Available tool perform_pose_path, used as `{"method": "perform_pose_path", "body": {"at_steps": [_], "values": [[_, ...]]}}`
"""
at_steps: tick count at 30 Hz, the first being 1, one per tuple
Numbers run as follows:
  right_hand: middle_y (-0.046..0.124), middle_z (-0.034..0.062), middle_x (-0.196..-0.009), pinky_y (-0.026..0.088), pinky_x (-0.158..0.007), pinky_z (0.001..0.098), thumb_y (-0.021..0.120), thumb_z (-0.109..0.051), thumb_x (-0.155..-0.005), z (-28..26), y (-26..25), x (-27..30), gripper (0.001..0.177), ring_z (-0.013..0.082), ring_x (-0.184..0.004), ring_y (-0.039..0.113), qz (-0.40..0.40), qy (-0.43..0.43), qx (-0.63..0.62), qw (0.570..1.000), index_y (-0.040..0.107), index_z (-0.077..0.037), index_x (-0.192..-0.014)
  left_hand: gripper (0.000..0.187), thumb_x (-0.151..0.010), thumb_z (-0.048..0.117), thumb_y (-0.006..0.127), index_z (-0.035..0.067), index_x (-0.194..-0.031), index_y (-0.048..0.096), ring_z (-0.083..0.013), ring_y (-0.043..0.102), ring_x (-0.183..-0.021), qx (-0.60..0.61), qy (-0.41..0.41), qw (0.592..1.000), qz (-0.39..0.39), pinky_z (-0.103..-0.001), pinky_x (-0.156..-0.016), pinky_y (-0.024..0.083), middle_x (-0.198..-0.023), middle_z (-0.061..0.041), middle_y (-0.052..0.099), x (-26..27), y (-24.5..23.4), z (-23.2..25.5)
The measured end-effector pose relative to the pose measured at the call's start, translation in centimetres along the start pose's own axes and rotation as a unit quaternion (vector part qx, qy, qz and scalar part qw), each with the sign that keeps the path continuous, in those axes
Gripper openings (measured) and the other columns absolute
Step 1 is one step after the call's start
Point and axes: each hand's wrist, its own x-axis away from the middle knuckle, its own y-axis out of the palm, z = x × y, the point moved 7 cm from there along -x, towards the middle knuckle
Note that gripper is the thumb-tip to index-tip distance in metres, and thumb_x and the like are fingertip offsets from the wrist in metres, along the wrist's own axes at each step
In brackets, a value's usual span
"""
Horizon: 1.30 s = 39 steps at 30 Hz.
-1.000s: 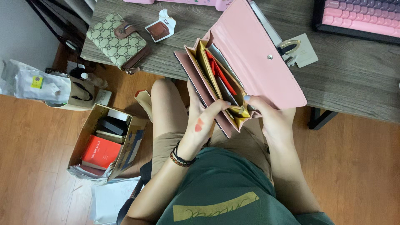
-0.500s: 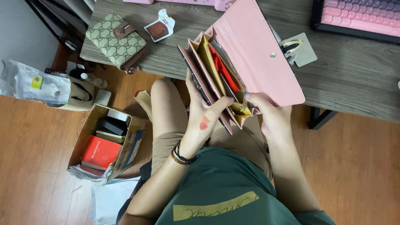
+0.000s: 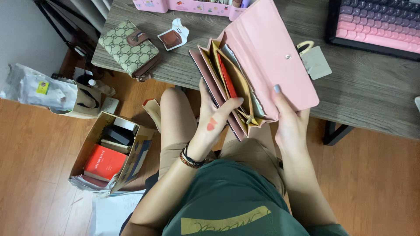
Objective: The person sits at a desk and applies swatches of two different lip tints to the back of their left hand. They then organize several cosmetic bottles and a wallet into a pink organizer and a basket. Finally, they handle a small white electronic device and a battery.
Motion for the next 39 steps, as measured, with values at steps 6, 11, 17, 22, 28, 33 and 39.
{"method": "perform_pose_path", "body": {"at_steps": [6,11,17,22,28,33,39], "values": [[0.061,0.0129,-0.139,0.049,-0.110,0.0344,0.078,-0.013,-0.093,-0.5,-0.3,-0.7,0.057,0.0203,-0.129,0.059,0.030,0.001,0.009,1.000,0.053,0.002,-0.143,0.087,-0.085,-0.006,0.065,0.006,-0.157,0.018,-0.0226,0.061,-0.111,0.038,-0.036,0.999,0.003,-0.039,-0.099,0.053,-0.125,-0.014,0.057,0.4,-0.6,-1.9],[0.060,0.0123,-0.139,0.048,-0.111,0.0346,0.078,-0.011,-0.093,-0.8,0.0,-0.5,0.059,0.0203,-0.131,0.058,0.033,-0.006,0.004,0.999,0.050,0.001,-0.144,0.089,-0.088,-0.006,0.063,0.011,-0.159,0.013,-0.0215,0.062,-0.105,0.047,-0.035,0.998,-0.016,-0.038,-0.096,0.054,-0.122,-0.014,0.059,0.3,-1.0,-2.2],[0.058,0.0107,-0.139,0.047,-0.111,0.0355,0.078,-0.011,-0.092,-0.3,-0.5,0.0,0.060,0.0201,-0.131,0.056,0.038,-0.011,-0.012,0.999,0.048,-0.001,-0.143,0.090,-0.084,-0.008,0.064,0.007,-0.159,0.017,-0.0240,0.060,-0.113,0.043,-0.034,0.998,-0.014,-0.039,-0.100,0.053,-0.126,-0.014,0.057,0.8,-0.7,-2.0],[0.060,0.0115,-0.137,0.047,-0.111,0.0365,0.076,-0.011,-0.094,0.5,-1.6,0.1,0.057,0.0213,-0.131,0.057,0.007,-0.022,-0.037,0.999,0.050,0.000,-0.144,0.082,-0.085,-0.007,0.068,0.003,-0.154,0.025,-0.0198,0.059,-0.122,-0.007,0.013,0.999,-0.049,-0.036,-0.106,0.052,-0.132,-0.012,0.056,1.6,-0.2,-0.6],[0.058,0.0095,-0.141,0.042,-0.117,0.0364,0.076,-0.009,-0.095,0.7,-2.5,0.6,0.055,0.0202,-0.134,0.054,-0.030,-0.072,-0.055,0.995,0.052,0.000,-0.144,0.063,-0.084,-0.004,0.073,-0.001,-0.138,0.041,-0.0202,0.064,-0.110,-0.043,-0.013,0.996,-0.077,-0.036,-0.097,0.056,-0.120,-0.011,0.061,1.8,-0.4,-0.9],[0.060,0.0093,-0.139,0.042,-0.117,0.0364,0.077,-0.007,-0.095,0.8,-2.6,0.8,0.055,0.0202,-0.133,0.056,-0.031,-0.074,-0.075,0.994,0.052,-0.001,-0.144,0.056,-0.082,-0.004,0.074,-0.001,-0.131,0.047,-0.0196,0.065,-0.105,-0.045,-0.031,0.996,-0.076,-0.035,-0.091,0.057,-0.114,-0.010,0.064,1.8,-0.7,-1.4],[0.064,0.0087,-0.132,0.050,-0.106,0.0315,0.078,-0.005,-0.096,-0.8,-2.3,1.7,0.047,0.0175,-0.122,0.062,-0.007,-0.105,-0.015,0.994,0.058,0.001,-0.139,0.060,-0.081,-0.003,0.077,-0.004,-0.135,0.050,-0.0210,0.065,-0.109,0.035,-0.055,0.995,-0.075,-0.035,-0.096,0.056,-0.118,-0.012,0.065,1.8,0.2,-0.8]]}}
